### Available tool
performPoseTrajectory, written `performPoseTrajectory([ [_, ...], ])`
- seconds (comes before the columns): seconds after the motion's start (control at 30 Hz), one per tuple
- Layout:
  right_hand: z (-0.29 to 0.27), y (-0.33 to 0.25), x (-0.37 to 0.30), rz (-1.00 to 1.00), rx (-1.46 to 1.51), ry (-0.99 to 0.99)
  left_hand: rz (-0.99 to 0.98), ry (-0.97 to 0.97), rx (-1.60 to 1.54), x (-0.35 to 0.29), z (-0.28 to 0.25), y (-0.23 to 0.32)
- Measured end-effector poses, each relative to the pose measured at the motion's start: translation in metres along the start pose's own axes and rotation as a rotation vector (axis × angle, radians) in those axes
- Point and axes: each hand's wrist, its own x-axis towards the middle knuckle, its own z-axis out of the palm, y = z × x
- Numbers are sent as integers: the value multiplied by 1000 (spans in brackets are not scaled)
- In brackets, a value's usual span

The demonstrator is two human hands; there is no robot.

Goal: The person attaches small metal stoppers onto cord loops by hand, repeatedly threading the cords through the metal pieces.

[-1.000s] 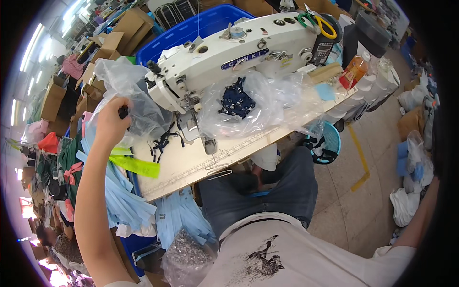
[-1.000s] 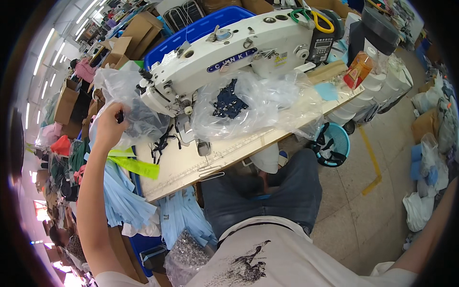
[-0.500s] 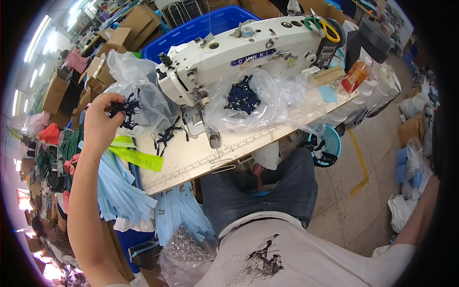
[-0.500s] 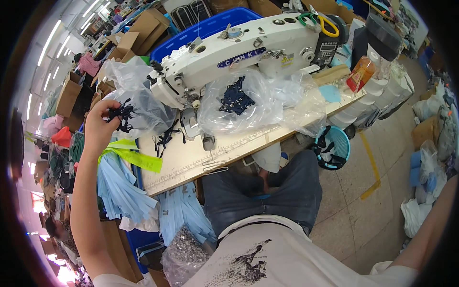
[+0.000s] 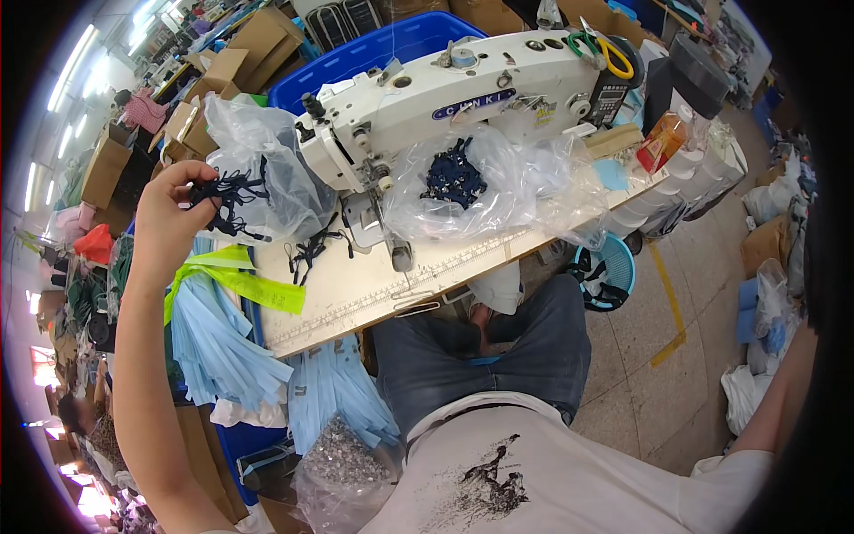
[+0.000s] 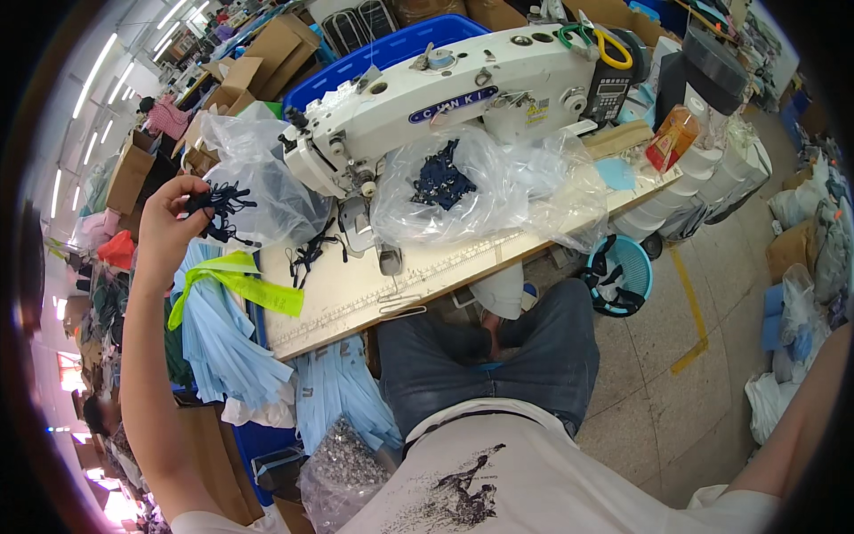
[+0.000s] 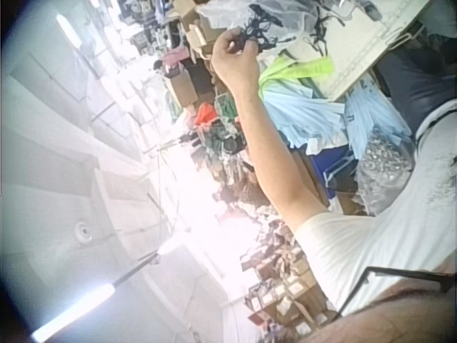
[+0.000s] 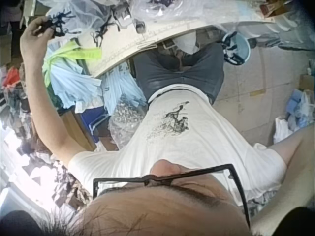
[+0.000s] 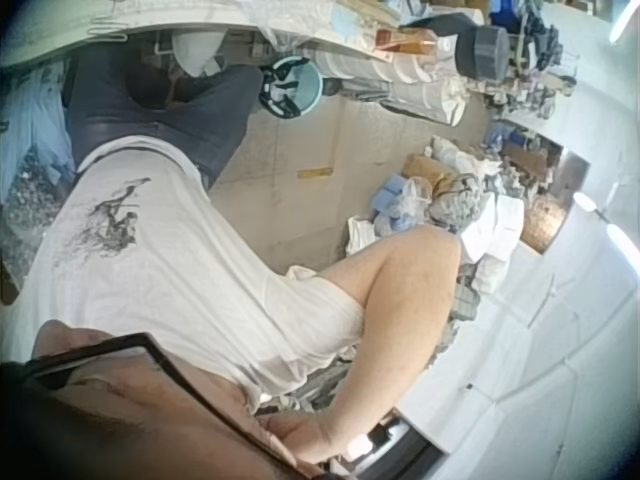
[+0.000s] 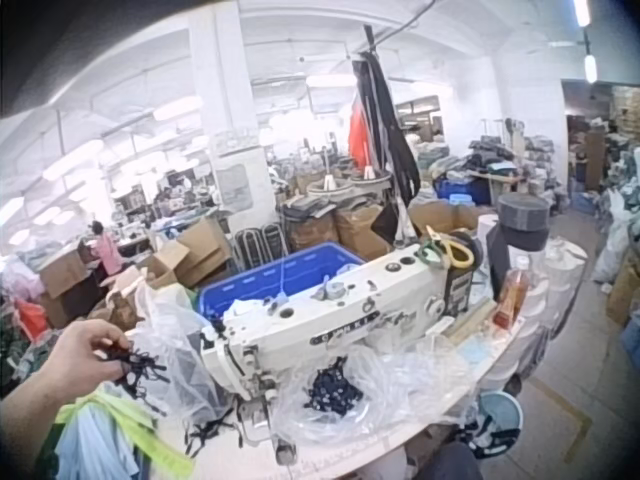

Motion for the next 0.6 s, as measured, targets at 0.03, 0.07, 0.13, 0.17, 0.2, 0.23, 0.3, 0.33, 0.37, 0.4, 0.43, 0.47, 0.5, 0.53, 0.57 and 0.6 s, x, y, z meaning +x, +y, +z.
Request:
performPoseTrajectory([
  [0.03,0,0,0,-3,-4,3,5,-7,-6,0,-1,0],
  [0.07,0,0,0,-6,-7,5,4,-6,-6,-1,-1,2],
  [0.13,1,0,0,-10,-16,13,-25,-26,-38,-1,-1,7],
  [0.17,1,0,0,-12,-20,17,-25,-27,-38,-1,-1,8],
  [0.2,1,1,0,-14,-25,21,-3,-19,-23,-2,-2,8],
  [0.23,2,1,1,-16,-29,25,18,-10,-7,-2,-3,9],
  [0.3,2,1,1,-20,-38,32,9,-20,-25,-3,-6,9],
  [0.33,2,1,1,-23,-42,35,-1,-29,-42,-3,-9,10],
  [0.37,2,1,2,-25,-46,38,-2,-29,-42,-4,-10,12],
  [0.4,2,1,2,-28,-48,40,-11,-28,-49,-5,-11,15],
  [0.43,2,2,2,-31,-51,43,-20,-27,-55,-6,-12,17],
  [0.47,2,2,3,-34,-53,45,-22,-27,-55,-7,-13,19],
  [0.5,2,3,3,-36,-56,48,-28,-23,-67,-8,-14,20],
  [0.53,2,3,3,-39,-59,51,-35,-18,-79,-8,-14,21],
  [0.57,2,4,4,-42,-62,54,-36,-18,-79,-9,-15,22],
  [0.6,2,4,4,-44,-65,57,-40,-19,-86,-10,-15,24],
])
